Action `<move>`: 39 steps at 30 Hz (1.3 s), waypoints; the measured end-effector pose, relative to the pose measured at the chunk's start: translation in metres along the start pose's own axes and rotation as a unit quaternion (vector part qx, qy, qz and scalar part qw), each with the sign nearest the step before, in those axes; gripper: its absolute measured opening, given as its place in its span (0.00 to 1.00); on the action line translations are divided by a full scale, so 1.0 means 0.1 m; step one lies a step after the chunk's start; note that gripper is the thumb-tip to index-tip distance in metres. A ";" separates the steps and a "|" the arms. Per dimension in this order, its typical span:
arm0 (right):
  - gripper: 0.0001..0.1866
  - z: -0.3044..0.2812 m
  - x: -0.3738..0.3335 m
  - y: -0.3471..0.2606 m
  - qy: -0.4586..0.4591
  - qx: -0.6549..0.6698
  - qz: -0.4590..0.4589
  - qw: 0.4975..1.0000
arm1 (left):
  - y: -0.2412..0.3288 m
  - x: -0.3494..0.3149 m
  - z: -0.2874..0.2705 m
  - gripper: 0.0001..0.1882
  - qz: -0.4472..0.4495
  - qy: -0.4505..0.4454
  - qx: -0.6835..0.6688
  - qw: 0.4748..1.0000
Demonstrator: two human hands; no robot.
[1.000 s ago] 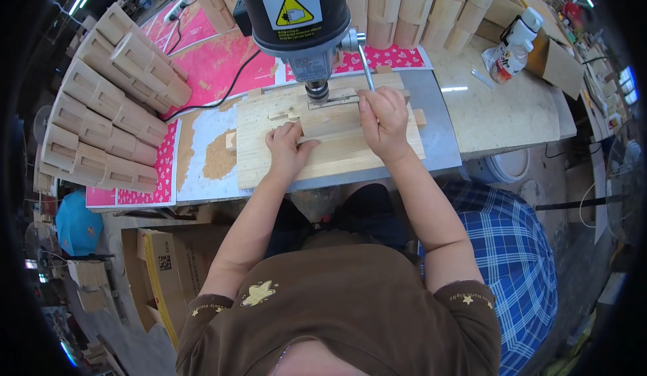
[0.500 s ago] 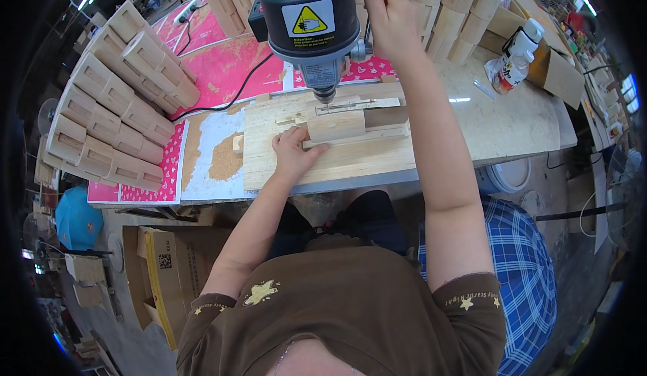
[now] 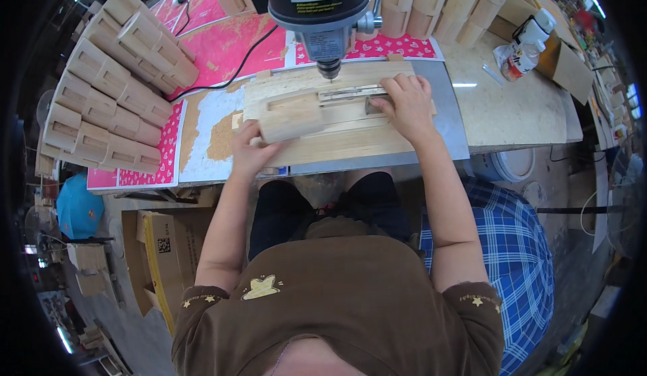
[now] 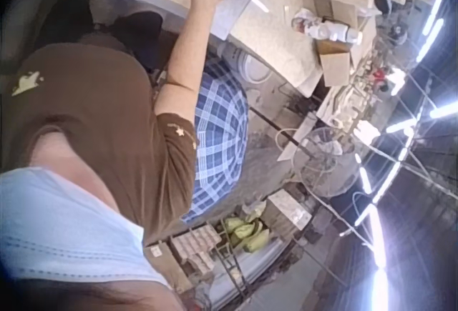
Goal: Drilling slots into wooden blocks using a manual drill press.
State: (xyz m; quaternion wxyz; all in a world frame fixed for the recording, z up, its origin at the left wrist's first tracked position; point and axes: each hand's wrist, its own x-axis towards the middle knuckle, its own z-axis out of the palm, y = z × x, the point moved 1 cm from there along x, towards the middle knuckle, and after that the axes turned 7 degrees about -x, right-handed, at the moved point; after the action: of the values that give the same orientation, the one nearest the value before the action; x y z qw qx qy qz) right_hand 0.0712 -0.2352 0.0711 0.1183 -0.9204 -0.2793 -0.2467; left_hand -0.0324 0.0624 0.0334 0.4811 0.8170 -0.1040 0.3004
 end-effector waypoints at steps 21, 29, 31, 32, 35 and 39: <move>0.20 -0.16 -0.25 -0.33 -0.028 0.028 0.009 0.999 | 0.43 -0.07 0.48 0.18 -0.458 -0.050 -0.336 0.821; 0.29 -0.02 -0.06 -0.14 0.007 0.027 0.030 0.999 | 0.28 -0.15 0.63 0.35 -0.045 -0.049 0.068 0.995; 0.30 0.06 0.05 -0.12 0.014 0.010 0.025 1.000 | 0.18 -0.05 0.67 0.37 -0.010 -0.041 0.130 0.991; 0.30 0.12 0.09 -0.13 0.019 0.004 0.029 0.999 | 0.14 -0.01 0.68 0.37 -0.050 -0.045 0.159 0.985; 0.30 0.16 0.15 -0.26 0.022 0.007 0.033 0.999 | -0.07 0.03 0.66 0.37 -0.082 -0.038 0.166 0.982; 0.26 0.13 0.19 -0.31 0.008 0.100 0.018 0.995 | -0.23 0.01 0.59 0.36 -0.100 -0.054 0.120 0.986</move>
State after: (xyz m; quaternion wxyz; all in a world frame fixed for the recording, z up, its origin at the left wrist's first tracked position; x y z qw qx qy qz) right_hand 0.0725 -0.1969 0.0721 0.2170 -0.9068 -0.2847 -0.2228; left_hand 0.0019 0.0246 -0.0035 0.4012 0.8899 -0.0110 0.2169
